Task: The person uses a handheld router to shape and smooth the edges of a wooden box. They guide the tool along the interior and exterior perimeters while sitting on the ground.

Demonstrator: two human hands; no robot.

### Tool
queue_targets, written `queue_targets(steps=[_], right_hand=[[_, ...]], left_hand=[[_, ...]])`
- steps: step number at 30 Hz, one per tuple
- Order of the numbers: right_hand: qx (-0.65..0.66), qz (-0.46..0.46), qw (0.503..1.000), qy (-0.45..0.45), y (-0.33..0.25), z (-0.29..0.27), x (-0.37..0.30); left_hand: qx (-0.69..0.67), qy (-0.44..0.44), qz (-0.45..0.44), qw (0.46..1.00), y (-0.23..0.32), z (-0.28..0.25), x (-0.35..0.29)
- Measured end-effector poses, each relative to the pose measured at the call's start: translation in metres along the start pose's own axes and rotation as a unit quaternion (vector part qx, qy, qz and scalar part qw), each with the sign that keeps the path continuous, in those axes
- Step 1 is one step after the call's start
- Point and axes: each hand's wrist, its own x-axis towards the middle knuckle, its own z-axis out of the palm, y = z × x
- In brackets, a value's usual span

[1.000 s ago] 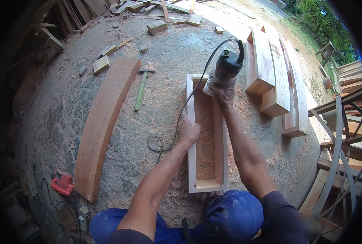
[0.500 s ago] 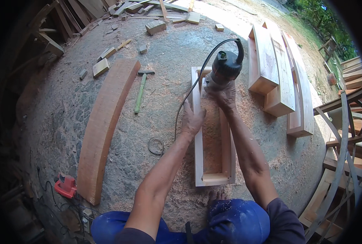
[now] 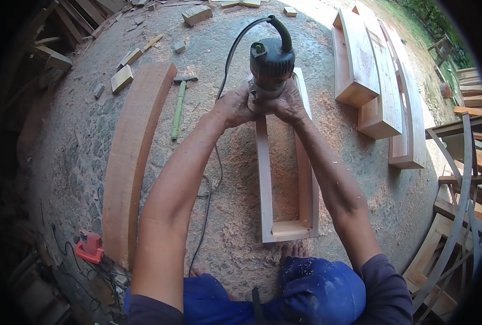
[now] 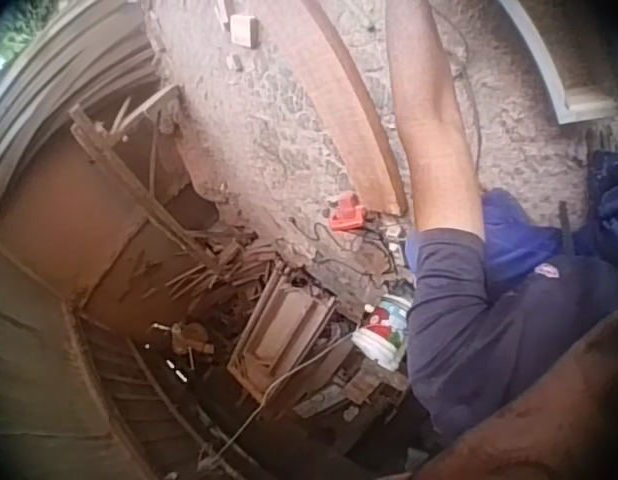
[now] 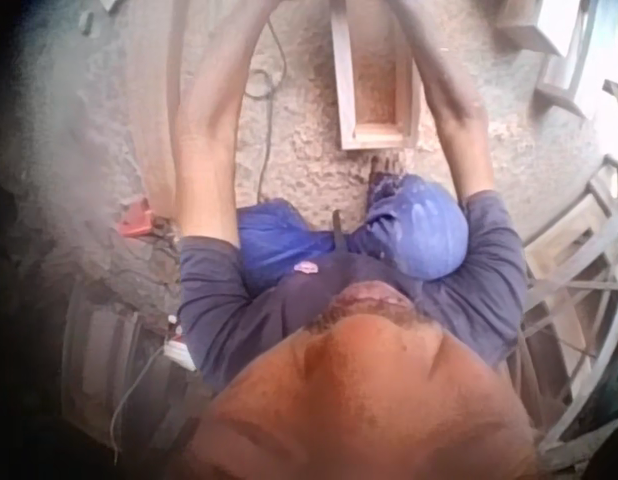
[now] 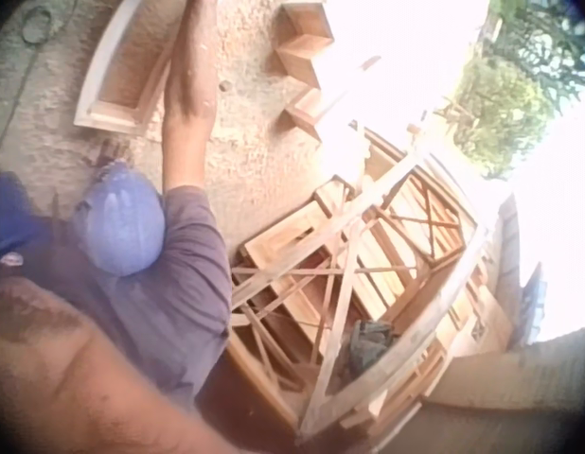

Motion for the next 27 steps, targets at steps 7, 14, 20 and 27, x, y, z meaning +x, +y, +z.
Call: queue_targets(steps=[7,14,20,27], right_hand=[[0.013,-0.009,1.0,0.026,-0.001,0.009,-0.013],[-0.007,0.008,1.0,0.01,0.0,0.009,-0.034],[0.029,-0.008,1.0,-0.005,-0.006,0.021,-0.07],[-0.062,-0.004,0.998,0.021,-0.022,0.028,-0.127]], left_hand=[[-0.032,0.003,0.02,0.999,0.001,0.007,-0.011],[-0.012,-0.009,0.051,0.999,0.01,0.016,-0.03],[0.01,0.026,0.07,0.997,0.006,0.038,-0.065],[-0.004,0.027,0.077,0.997,0.031,0.062,-0.111]])
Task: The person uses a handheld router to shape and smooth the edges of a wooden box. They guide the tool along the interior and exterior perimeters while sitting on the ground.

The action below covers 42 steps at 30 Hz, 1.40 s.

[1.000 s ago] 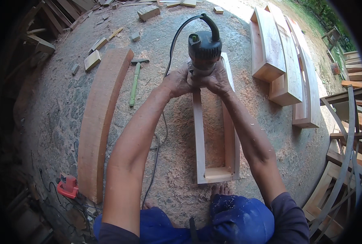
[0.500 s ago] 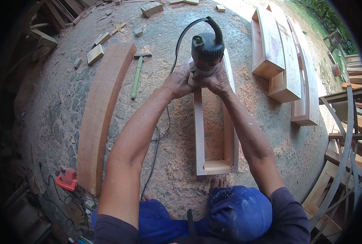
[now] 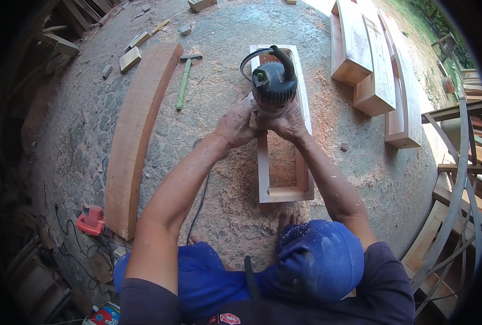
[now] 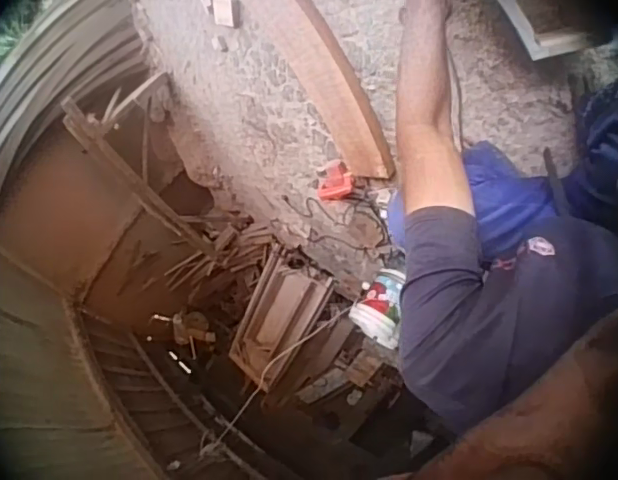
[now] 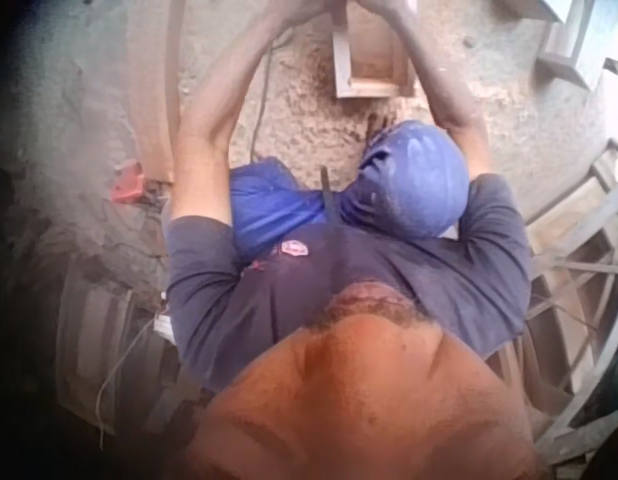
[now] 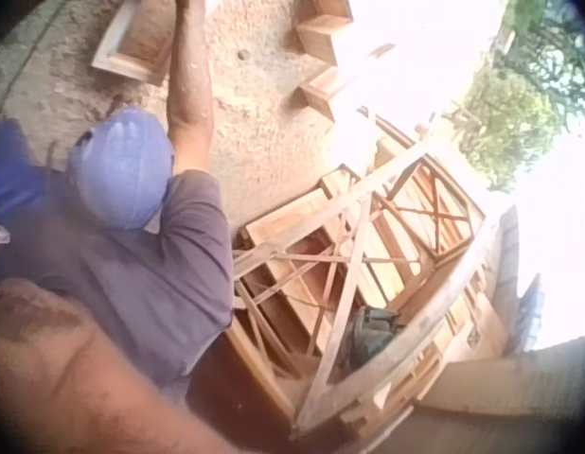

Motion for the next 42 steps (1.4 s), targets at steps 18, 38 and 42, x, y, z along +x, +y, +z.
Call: queue_targets(steps=[18,38,42], right_hand=[[0.011,-0.022,0.999,0.048,-0.052,0.018,-0.115],[-0.041,0.0,0.997,-0.061,-0.045,0.014,-0.185],[0.177,0.178,0.965,-0.07,-0.023,0.02,-0.209]], left_hand=[[0.043,0.033,0.046,0.997,0.044,0.044,-0.104],[0.053,0.024,0.004,0.998,0.062,0.079,-0.167],[0.046,0.078,0.018,0.996,0.083,0.085,-0.176]])
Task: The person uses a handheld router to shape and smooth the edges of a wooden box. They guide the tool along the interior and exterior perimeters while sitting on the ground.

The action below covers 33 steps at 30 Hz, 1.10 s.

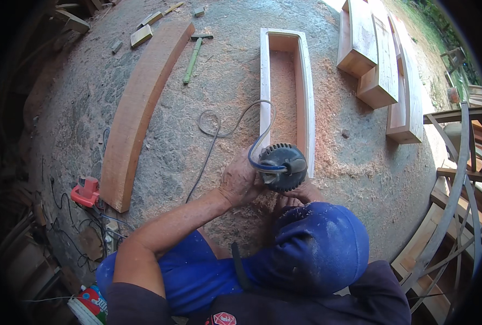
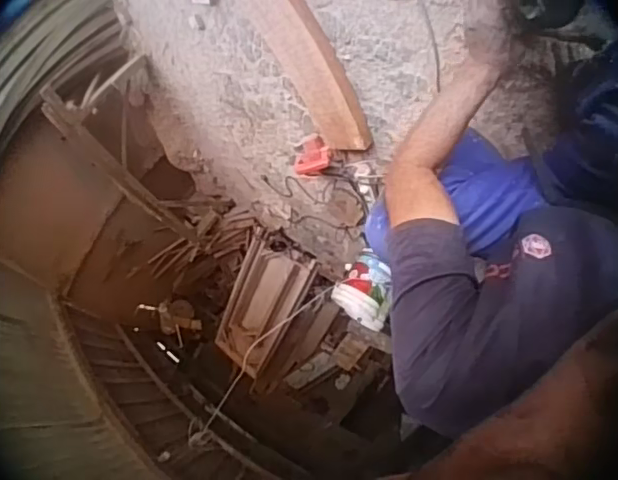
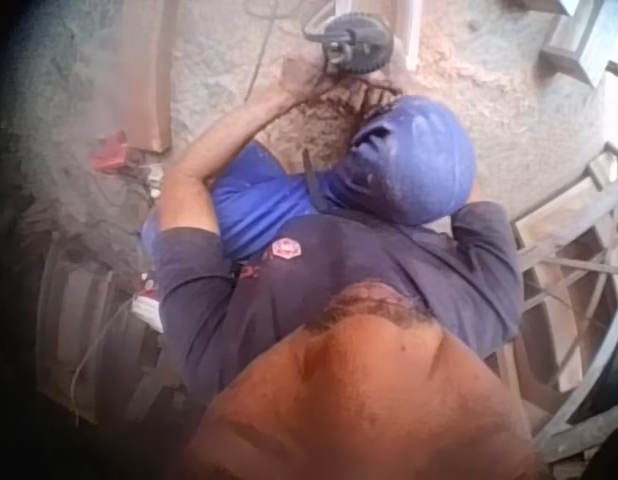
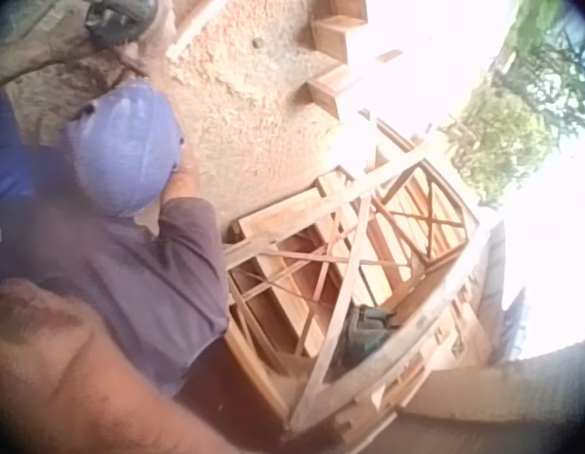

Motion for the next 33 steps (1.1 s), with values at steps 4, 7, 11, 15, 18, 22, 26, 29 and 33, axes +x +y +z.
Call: queue_targets(steps=[4,7,11,15,18,22,26,29,33], right_hand=[[-0.097,-0.075,0.991,-0.058,-0.02,-0.004,0.003],[-0.057,-0.03,0.986,-0.151,-0.04,-0.016,0.021],[-0.109,-0.095,0.967,-0.207,-0.067,-0.022,0.03],[-0.156,-0.066,0.978,-0.122,-0.041,-0.015,0.017],[-0.172,-0.096,0.979,-0.056,-0.018,-0.005,0.003],[-0.176,-0.232,0.955,0.064,-0.04,0.011,0.005],[-0.164,-0.193,0.964,0.08,-0.038,0.012,-0.001],[-0.149,-0.167,0.971,0.082,-0.034,0.013,-0.002],[-0.127,-0.141,0.979,0.08,-0.027,0.015,-0.001]], left_hand=[[-0.001,0.007,-0.043,0.999,0.006,0.006,-0.011],[-0.056,0.0,-0.132,0.99,0.015,0.021,-0.021],[-0.103,-0.005,-0.172,0.98,0.029,0.024,-0.023],[-0.146,-0.049,-0.154,0.976,0.011,0.015,-0.024],[-0.14,-0.059,-0.129,0.98,-0.04,0.039,-0.052],[-0.166,-0.071,-0.192,0.965,-0.053,0.055,-0.064],[-0.192,-0.122,-0.26,0.938,-0.042,0.057,-0.054],[-0.164,-0.127,-0.273,0.939,-0.04,0.056,-0.052],[-0.195,-0.072,-0.255,0.944,-0.048,0.069,-0.059]])
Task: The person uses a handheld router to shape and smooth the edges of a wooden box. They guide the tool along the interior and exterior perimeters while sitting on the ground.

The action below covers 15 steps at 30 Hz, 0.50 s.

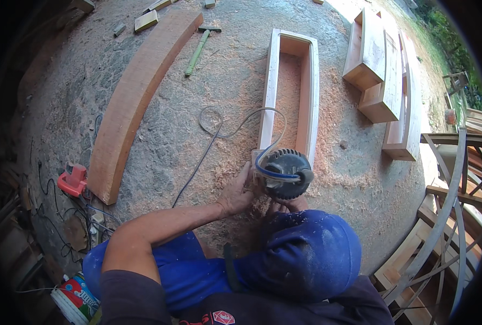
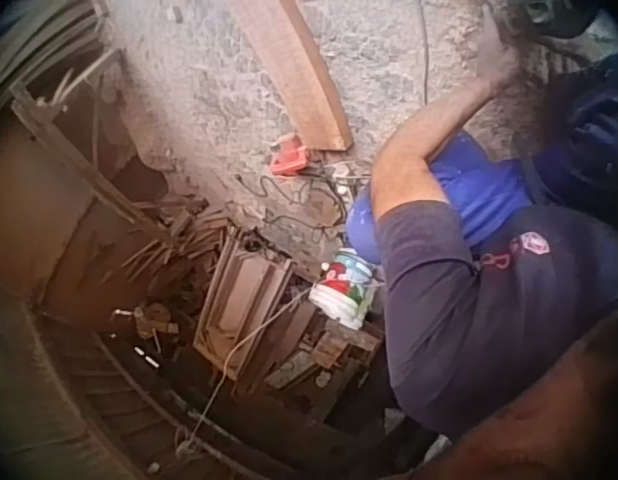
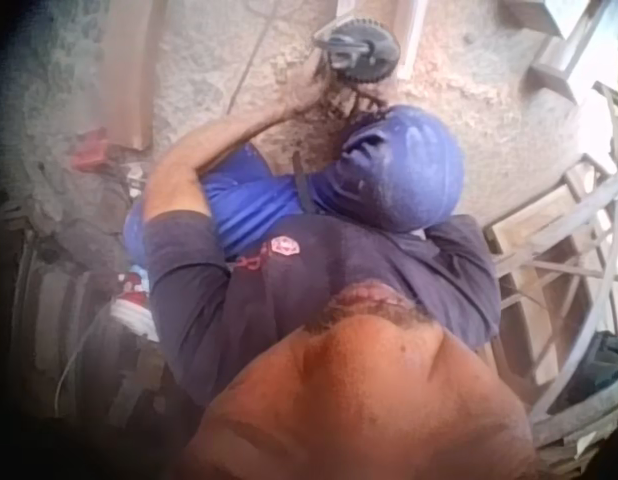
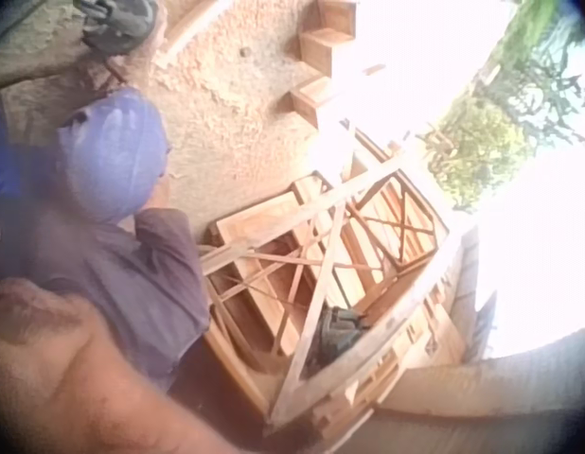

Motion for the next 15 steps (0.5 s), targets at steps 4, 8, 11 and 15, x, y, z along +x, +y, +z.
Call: queue_targets(steps=[4,8,11,15], right_hand=[[0.001,0.01,1.0,-0.029,0.017,-0.001,0.006],[-0.075,0.109,0.987,-0.087,0.014,0.0,0.012],[-0.087,0.102,0.986,-0.099,0.027,0.001,0.016],[0.023,0.119,0.99,-0.068,0.065,-0.004,0.013]], left_hand=[[-0.047,0.02,0.025,0.998,0.0,0.008,0.004],[-0.087,-0.019,-0.056,0.994,0.014,-0.001,0.001],[-0.049,0.023,0.016,0.998,0.016,-0.001,0.002],[-0.039,0.006,-0.008,0.999,0.041,-0.009,0.007]])
